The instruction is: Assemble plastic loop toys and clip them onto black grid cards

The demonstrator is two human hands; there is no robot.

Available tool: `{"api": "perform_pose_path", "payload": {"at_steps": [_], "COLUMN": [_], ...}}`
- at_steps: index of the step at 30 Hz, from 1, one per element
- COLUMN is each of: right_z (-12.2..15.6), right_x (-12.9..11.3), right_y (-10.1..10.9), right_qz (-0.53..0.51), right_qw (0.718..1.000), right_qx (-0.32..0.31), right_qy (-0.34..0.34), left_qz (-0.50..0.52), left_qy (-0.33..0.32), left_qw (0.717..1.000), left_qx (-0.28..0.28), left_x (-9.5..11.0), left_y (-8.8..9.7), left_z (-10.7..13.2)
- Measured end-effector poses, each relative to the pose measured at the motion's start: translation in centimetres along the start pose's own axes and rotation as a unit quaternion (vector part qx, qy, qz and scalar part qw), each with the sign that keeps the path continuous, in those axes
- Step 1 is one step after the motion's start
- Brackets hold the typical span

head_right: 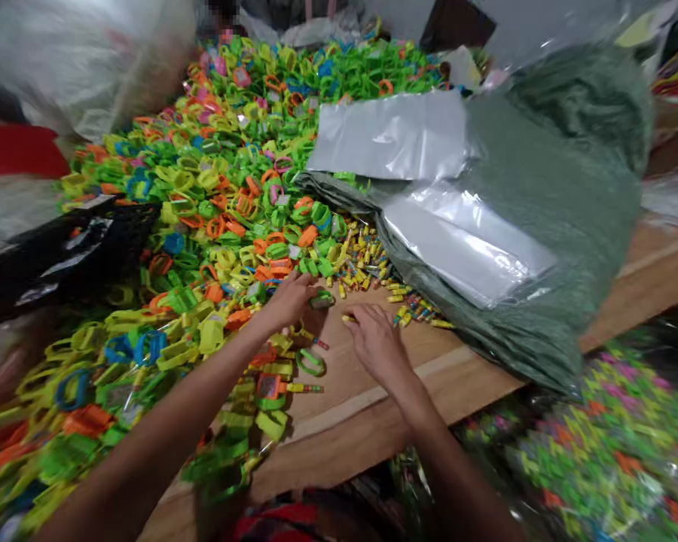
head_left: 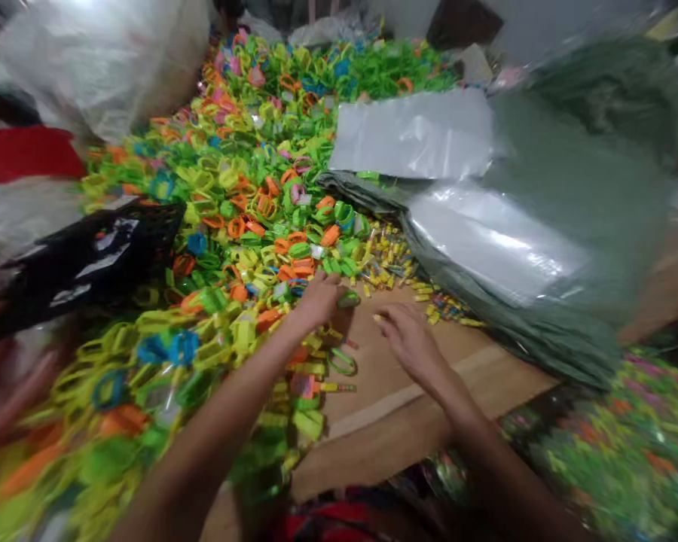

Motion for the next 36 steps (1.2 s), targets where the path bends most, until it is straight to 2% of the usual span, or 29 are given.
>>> {"api": "perform_pose_path", "payload": {"at_steps": [4,7,10,12,14,16,19,21,24,27,31,36], "right_z": [0.4,0.5,0.5,0.5,0.5,0.6,1.0,1.2,1.2,1.1,1.1,1.2], "right_x": [0.7,1.6,2.2,2.3,2.2,2.0,1.7,1.3,0.6,0.2,0.1,0.2], "right_y": [0.2,-0.3,-1.1,-1.5,-1.8,-1.8,-1.5,-1.7,-2.1,-2.4,-2.5,-3.0], "right_qz": [-0.119,-0.224,-0.295,-0.337,-0.376,-0.393,-0.36,-0.346,-0.379,-0.42,-0.453,-0.475], "right_qw": [0.991,0.969,0.943,0.926,0.908,0.9,0.913,0.919,0.906,0.884,0.864,0.852], "right_qx": [0.032,0.054,0.068,0.075,0.073,0.075,0.079,0.069,0.06,0.063,0.067,0.054], "right_qy": [-0.043,-0.09,-0.134,-0.156,-0.167,-0.173,-0.178,-0.175,-0.179,-0.193,-0.207,-0.214], "left_qz": [0.033,0.105,0.293,0.358,0.341,0.331,0.333,0.296,0.196,0.101,0.002,-0.08], "left_qy": [0.007,0.029,0.054,0.052,0.043,0.063,0.114,0.116,0.084,0.038,-0.01,-0.045], "left_qw": [0.999,0.994,0.954,0.932,0.936,0.934,0.928,0.94,0.964,0.977,0.98,0.98], "left_qx": [0.005,-0.007,-0.042,-0.009,0.068,0.117,0.123,0.128,0.157,0.186,0.198,0.177], "left_x": [0.8,1.4,2.2,2.6,2.5,1.9,1.0,1.4,2.8,4.5,6.0,7.3], "left_y": [-0.2,-1.0,-2.4,-2.0,-0.6,0.1,-0.3,-0.2,0.9,2.0,2.5,2.5], "left_z": [0.5,2.0,3.8,4.5,5.0,5.3,5.7,6.0,6.5,6.9,7.0,7.2]}}
Point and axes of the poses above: each hand's wrist, its own z-axis away from the middle knuckle, its own y-axis out of the back of the hand, x = y × z, the point moved 10 cm from there along -z, towards the middle knuckle, and after that the axes turned 10 degrees about -z, right-handed, at the moved point
